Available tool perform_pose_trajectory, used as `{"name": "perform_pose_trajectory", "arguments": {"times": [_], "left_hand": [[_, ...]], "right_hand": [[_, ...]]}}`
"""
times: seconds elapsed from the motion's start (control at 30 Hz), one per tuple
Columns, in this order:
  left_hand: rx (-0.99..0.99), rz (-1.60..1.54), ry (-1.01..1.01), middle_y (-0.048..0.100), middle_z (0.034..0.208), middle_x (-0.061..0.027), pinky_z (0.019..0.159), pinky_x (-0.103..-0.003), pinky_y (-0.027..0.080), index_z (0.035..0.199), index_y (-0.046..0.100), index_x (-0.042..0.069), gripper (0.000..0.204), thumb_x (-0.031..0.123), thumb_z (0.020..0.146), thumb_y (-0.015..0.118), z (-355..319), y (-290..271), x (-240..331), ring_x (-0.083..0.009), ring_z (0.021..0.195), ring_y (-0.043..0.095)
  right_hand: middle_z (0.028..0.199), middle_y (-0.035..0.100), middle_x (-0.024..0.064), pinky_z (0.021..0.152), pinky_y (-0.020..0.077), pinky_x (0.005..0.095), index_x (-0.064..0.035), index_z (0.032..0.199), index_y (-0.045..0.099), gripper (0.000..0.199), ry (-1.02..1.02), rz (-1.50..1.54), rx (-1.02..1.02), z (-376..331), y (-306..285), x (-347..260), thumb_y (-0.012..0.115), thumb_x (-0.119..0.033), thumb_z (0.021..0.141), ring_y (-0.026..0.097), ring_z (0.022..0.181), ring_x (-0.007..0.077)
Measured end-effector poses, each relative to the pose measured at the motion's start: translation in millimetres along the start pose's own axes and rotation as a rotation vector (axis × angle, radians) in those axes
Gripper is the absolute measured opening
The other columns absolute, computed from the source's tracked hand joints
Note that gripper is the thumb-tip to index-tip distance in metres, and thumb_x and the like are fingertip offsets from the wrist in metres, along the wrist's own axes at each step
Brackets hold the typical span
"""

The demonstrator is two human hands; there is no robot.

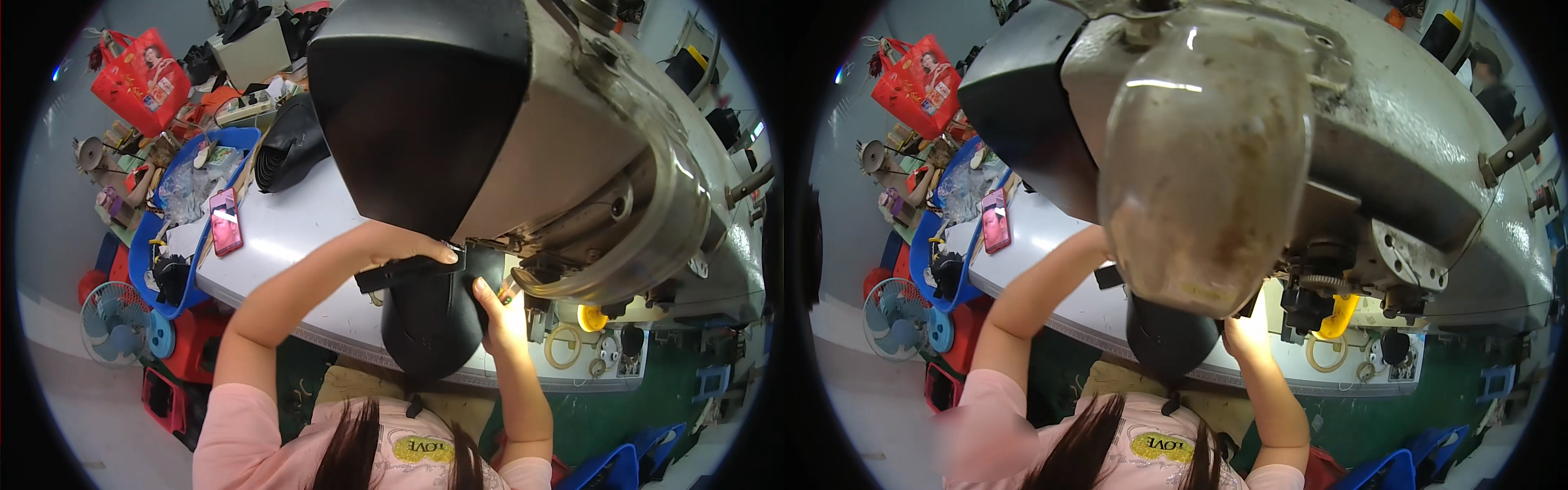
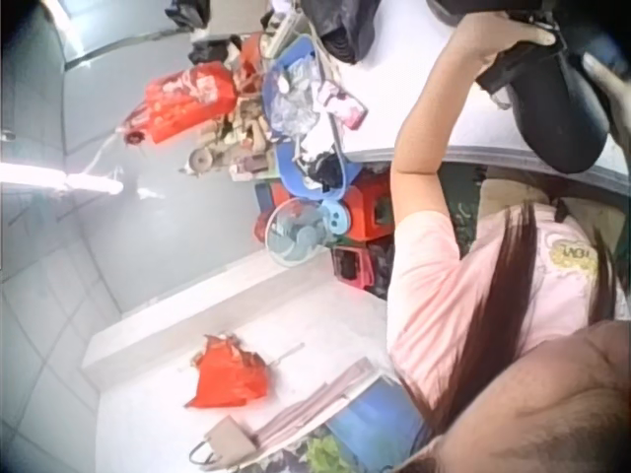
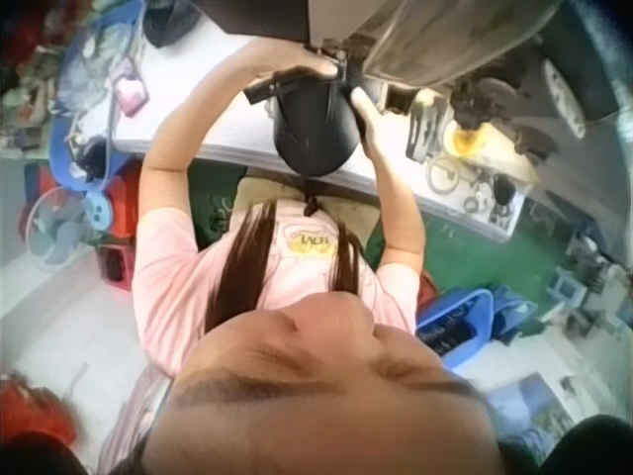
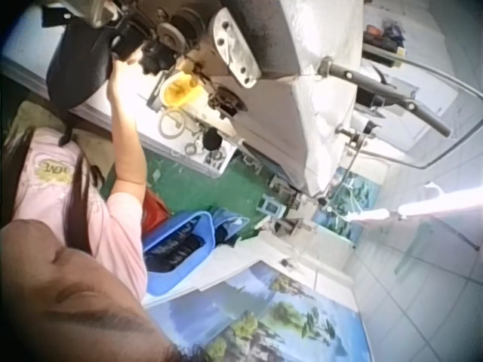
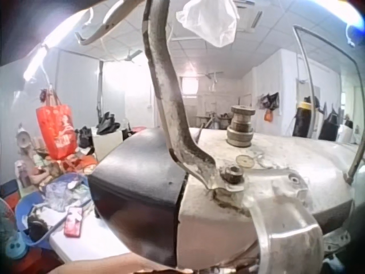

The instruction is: The person uses a sewing machine to stitch black shoe uppers. They position the shoe parts under the needle, operate the machine to sew seams, and trim excess thread with scissors. The person handles multiple shoe parts, aligning them for stitching and moving finished pieces aside.

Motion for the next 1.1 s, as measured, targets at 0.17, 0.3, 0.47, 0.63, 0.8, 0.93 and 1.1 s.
{"name": "perform_pose_trajectory", "arguments": {"times": [0.17,0.3,0.47,0.63,0.8,0.93,1.1], "left_hand": [[-0.011,0.116,0.100,0.057,0.098,-0.0093,0.080,-0.026,0.040,0.102,0.055,0.001,0.043,0.008,0.063,0.070,12,-12,25,-0.0181,0.093,0.052],[-0.032,0.087,0.118,0.057,0.098,-0.0093,0.080,-0.027,0.040,0.102,0.055,0.001,0.043,0.007,0.063,0.070,16,-16,27,-0.0182,0.093,0.052],[-0.054,0.070,0.123,0.057,0.098,-0.0093,0.080,-0.027,0.040,0.102,0.055,0.001,0.043,0.007,0.063,0.070,18,-16,26,-0.0182,0.093,0.051],[-0.071,0.059,0.131,0.057,0.098,-0.0093,0.080,-0.027,0.040,0.103,0.055,0.001,0.043,0.007,0.062,0.070,23,-15,25,-0.0182,0.093,0.051],[-0.081,0.050,0.136,0.057,0.098,-0.0094,0.081,-0.027,0.040,0.103,0.055,0.001,0.043,0.006,0.062,0.070,23,-14,30,-0.0183,0.093,0.051],[-0.086,0.048,0.139,0.057,0.099,-0.0094,0.081,-0.027,0.040,0.103,0.055,0.002,0.043,0.006,0.062,0.070,24,-16,34,-0.0183,0.094,0.051],[-0.066,0.052,0.144,0.057,0.099,-0.0094,0.081,-0.027,0.039,0.103,0.055,0.002,0.043,0.005,0.062,0.070,20,-20,32,-0.0183,0.094,0.051]], "right_hand": [[0.097,0.055,0.0119,0.075,0.0473,0.0308,0.0006,0.106,0.046,0.038,-0.034,0.085,0.083,7,-4,13,0.063,-0.014,0.075,0.056,0.086,0.0186],[0.099,0.054,0.0123,0.078,0.0456,0.0315,0.0010,0.110,0.043,0.043,-0.119,0.019,0.065,2,9,-7,0.063,-0.012,0.074,0.055,0.089,0.0197],[0.101,0.052,0.0139,0.083,0.0429,0.0334,0.0022,0.113,0.040,0.047,-0.138,-0.087,0.104,3,-2,-2,0.064,-0.010,0.074,0.052,0.094,0.0220],[0.103,0.050,0.0142,0.085,0.0416,0.0331,0.0019,0.116,0.036,0.052,-0.132,-0.194,0.102,-2,6,-15,0.064,-0.010,0.074,0.052,0.094,0.0219],[0.090,0.051,0.0078,0.076,0.0426,0.0278,-0.0005,0.102,0.044,0.035,-0.167,-0.389,0.150,-1,-4,-14,0.063,-0.014,0.076,0.051,0.083,0.0135],[0.061,0.045,-0.0012,0.048,0.0369,0.0205,-0.0029,0.074,0.049,0.018,-0.236,-0.447,0.107,-4,4,-30,0.057,-0.017,0.081,0.042,0.051,0.0048],[0.059,0.056,0.0078,0.035,0.0293,0.0170,0.0029,0.083,0.059,0.014,-0.282,-0.566,-0.096,-36,-10,-70,0.050,-0.008,0.082,0.038,0.037,0.0044]]}}
Point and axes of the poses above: each hand's wrist, its own z-axis towards the middle knuckle, its own y-axis out of the palm, x = y × z, the point moved 10 cm from there along z, towards the middle knuckle
